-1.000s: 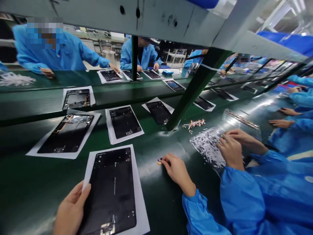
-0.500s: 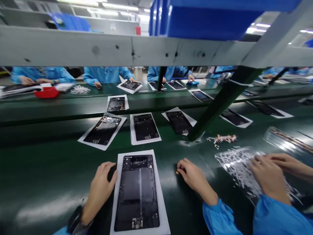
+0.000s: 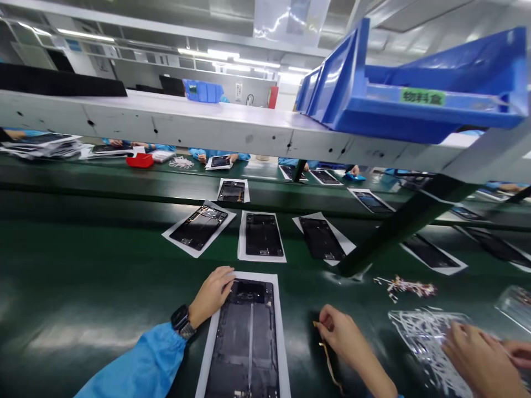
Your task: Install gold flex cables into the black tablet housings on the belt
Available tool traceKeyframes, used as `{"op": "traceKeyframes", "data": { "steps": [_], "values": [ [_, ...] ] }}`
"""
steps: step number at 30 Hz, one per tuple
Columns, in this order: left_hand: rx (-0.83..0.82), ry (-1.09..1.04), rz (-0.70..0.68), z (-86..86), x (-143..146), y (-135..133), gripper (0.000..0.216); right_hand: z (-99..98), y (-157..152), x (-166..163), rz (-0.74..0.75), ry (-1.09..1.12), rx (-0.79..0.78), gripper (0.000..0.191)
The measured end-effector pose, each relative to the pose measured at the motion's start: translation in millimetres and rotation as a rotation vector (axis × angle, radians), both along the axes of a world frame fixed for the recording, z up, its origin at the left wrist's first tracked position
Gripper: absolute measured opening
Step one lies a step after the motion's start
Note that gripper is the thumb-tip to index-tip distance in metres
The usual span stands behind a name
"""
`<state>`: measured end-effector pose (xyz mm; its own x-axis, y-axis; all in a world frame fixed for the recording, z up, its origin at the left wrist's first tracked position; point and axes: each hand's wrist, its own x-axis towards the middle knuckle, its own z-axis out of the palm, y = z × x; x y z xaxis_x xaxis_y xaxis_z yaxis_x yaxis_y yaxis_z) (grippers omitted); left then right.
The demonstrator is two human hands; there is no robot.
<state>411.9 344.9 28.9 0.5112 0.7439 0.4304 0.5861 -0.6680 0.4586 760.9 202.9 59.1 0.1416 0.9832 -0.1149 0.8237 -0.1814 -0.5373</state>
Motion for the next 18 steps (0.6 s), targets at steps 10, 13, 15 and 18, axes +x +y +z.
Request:
{"op": "traceKeyframes", "data": {
  "steps": [10, 13, 15, 18],
  "values": [
    [-0.41, -0.354, -0.124, 57.7, 12.9, -50.5, 0.023, 98.9, -16.6, -40.1, 0.113, 0.078, 0.053, 0.029],
    [-0.647, -0.395, -0.289, 84.3, 32.6, -76.5, 0.043, 123.8, -3.8, -71.3, 0.181, 0.065, 0.091, 0.028],
    [-0.765, -0.403, -0.349, 92.2, 42.1, -86.6, 0.051, 129.3, 10.4, -91.4, 0.232, 0.132, 0.067, 0.025],
    [-0.835, -0.35, -0.281, 88.0, 44.4, -90.1, 0.034, 124.5, 37.3, -115.0, 0.288, 0.279, 0.052, 0.023]
  ]
}}
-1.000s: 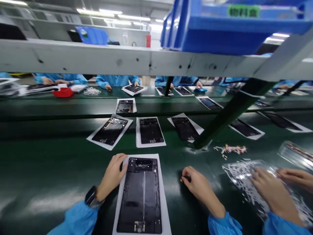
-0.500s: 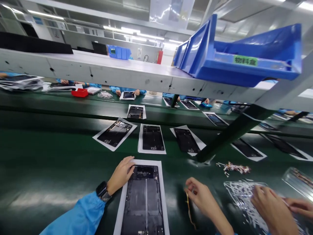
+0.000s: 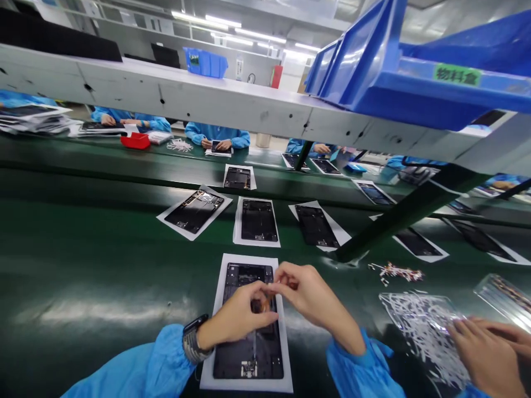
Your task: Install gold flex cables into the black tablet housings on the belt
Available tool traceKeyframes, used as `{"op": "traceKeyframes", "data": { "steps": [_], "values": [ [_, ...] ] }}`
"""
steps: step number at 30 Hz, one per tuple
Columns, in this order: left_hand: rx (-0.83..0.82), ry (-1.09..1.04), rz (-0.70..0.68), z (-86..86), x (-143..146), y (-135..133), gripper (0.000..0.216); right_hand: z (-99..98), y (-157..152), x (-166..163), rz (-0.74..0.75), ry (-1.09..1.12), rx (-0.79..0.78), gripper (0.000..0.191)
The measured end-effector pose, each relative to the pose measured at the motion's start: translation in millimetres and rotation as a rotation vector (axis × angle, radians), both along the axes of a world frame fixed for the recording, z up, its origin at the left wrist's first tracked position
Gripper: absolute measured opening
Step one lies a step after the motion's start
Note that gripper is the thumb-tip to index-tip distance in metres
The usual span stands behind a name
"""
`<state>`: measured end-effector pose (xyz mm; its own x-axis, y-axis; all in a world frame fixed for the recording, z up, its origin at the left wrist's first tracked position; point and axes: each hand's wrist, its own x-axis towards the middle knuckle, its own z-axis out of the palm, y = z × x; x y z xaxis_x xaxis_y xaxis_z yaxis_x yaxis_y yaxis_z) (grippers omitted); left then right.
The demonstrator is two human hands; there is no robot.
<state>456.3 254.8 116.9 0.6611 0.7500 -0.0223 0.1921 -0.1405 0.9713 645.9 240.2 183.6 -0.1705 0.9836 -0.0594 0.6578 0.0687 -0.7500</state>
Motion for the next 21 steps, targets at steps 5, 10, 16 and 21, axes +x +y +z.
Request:
{"op": "traceKeyframes", "data": {
  "steps": [5, 10, 16, 21],
  "values": [
    [0.263, 0.251, 0.23, -25.9, -26.5, -1.6, 0.035, -24.7, 42.0, -21.9, -0.001, 0.21, -0.103, 0.027],
    [0.686, 0.389, 0.261, -47.2, -60.1, -10.3, 0.025, -54.9, 63.8, -36.0, 0.114, 0.252, -0.226, 0.021],
    [1.154, 0.488, 0.161, -59.6, -77.1, -4.2, 0.023, -85.8, 89.3, -51.4, 0.181, 0.026, -0.144, 0.014],
    [1.182, 0.508, 0.141, -62.0, -75.1, 7.9, 0.022, -100.4, 111.5, -63.1, 0.202, -0.071, -0.117, 0.011]
  ]
}}
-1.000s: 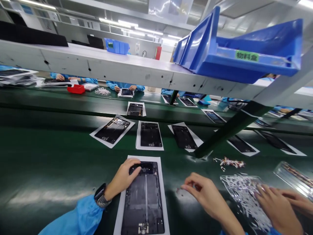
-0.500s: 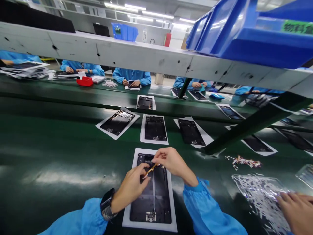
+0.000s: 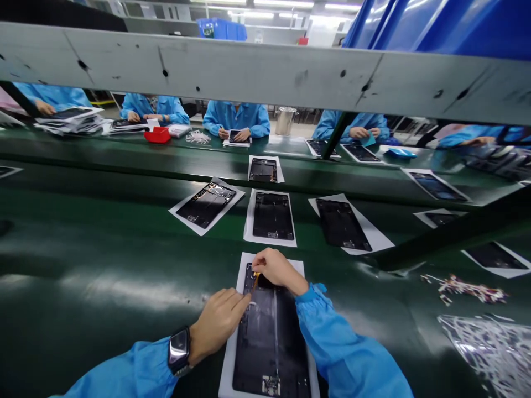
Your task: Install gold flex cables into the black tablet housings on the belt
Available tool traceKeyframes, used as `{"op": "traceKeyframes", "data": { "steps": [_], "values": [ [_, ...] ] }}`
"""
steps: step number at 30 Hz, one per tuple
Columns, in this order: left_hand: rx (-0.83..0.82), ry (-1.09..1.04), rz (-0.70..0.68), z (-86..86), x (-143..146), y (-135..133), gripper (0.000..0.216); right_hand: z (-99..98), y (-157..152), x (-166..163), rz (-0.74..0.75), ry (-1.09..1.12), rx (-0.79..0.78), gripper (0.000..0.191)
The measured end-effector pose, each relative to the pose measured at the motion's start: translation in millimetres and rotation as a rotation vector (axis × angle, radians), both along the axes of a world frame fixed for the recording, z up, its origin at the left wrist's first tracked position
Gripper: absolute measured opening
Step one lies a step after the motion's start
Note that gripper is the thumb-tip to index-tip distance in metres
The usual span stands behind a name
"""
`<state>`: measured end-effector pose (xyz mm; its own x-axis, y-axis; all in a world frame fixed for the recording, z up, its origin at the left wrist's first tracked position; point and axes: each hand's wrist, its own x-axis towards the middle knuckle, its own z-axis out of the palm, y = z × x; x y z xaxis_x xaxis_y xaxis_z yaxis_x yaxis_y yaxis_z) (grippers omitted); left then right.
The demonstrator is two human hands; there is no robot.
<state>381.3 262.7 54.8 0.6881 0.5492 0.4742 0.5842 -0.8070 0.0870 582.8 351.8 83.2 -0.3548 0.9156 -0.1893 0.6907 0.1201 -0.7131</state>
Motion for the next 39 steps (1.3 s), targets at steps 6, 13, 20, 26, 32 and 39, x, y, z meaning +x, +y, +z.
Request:
{"op": "traceKeyframes", "data": {
  "steps": [6, 13, 20, 26, 32, 39],
  "values": [
    [-0.04, -0.04, 0.046, -9.2, -0.7, 4.6, 0.02, -1.8, 9.8, -7.0, 0.025, -0.076, -0.015, 0.009],
    [-0.03, -0.041, 0.051, -6.7, 1.3, 2.2, 0.019, -1.9, 18.5, -10.6, 0.023, -0.156, -0.072, 0.01],
    [-0.02, -0.037, 0.045, -6.2, 4.4, 0.9, 0.021, -6.3, 41.9, -3.8, -0.009, -0.351, -0.164, 0.032],
    [-0.004, -0.067, 0.051, -6.1, 7.0, 2.9, 0.021, 9.7, 49.7, -11.5, -0.017, -0.525, -0.212, 0.036],
    [0.006, -0.058, 0.037, -9.0, 7.8, 2.0, 0.017, 13.0, 19.9, -15.0, -0.025, -0.59, -0.096, 0.04],
    [0.028, -0.067, 0.031, -11.3, 8.3, 2.8, 0.017, 7.7, 16.9, -16.4, 0.02, -0.609, -0.038, 0.041]
  ]
}}
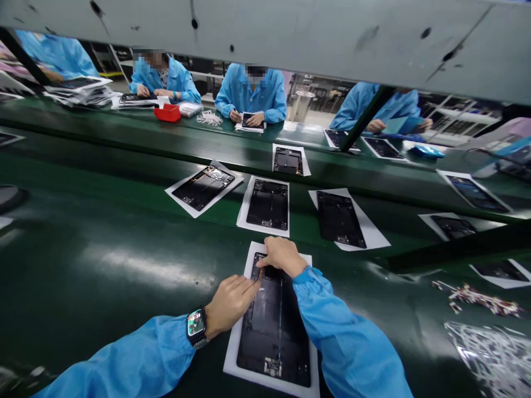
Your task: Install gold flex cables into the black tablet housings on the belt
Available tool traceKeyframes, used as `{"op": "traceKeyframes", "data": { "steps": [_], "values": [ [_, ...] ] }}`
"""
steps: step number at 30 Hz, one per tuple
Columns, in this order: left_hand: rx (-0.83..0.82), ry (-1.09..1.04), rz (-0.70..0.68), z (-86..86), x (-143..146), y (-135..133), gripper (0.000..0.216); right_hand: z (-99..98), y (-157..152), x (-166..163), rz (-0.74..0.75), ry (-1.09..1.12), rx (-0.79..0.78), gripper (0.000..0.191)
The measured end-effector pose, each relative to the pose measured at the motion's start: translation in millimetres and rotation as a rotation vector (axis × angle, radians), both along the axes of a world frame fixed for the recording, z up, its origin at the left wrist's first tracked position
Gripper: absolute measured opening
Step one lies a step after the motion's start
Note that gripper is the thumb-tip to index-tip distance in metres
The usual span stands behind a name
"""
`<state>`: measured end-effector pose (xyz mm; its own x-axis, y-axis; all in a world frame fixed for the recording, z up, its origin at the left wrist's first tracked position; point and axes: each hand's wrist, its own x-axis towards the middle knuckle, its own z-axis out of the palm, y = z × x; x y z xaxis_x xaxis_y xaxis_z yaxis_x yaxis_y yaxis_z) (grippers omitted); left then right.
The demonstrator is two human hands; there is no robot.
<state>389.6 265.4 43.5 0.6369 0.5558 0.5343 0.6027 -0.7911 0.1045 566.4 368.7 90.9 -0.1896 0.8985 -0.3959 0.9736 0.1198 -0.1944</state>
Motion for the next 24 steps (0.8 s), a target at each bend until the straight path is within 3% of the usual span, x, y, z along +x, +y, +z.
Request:
{"op": "traceKeyframes", "data": {
  "steps": [6, 9, 13, 19, 24],
  "values": [
    [-0.038, -0.049, -0.004, -3.1, -2.4, 1.7, 0.02, 1.2, -11.2, 7.3, 0.017, 0.08, 0.097, 0.032],
    [-0.077, -0.083, 0.009, -4.1, -3.1, 2.5, 0.02, 4.2, -37.4, 16.7, -0.024, 0.251, 0.179, 0.025],
    [-0.122, -0.102, 0.005, -6.7, -3.0, 2.1, 0.019, 1.5, -85.4, 27.2, -0.051, 0.536, 0.065, 0.025],
    [-0.11, -0.127, 0.014, -7.5, -2.3, 2.3, 0.018, -12.0, -116.5, 13.2, -0.055, 0.561, 0.18, 0.011],
    [-0.076, -0.108, -0.015, -8.6, -6.6, 3.0, 0.018, -1.0, -124.9, 14.7, -0.05, 0.581, 0.25, 0.02]
  ]
}}
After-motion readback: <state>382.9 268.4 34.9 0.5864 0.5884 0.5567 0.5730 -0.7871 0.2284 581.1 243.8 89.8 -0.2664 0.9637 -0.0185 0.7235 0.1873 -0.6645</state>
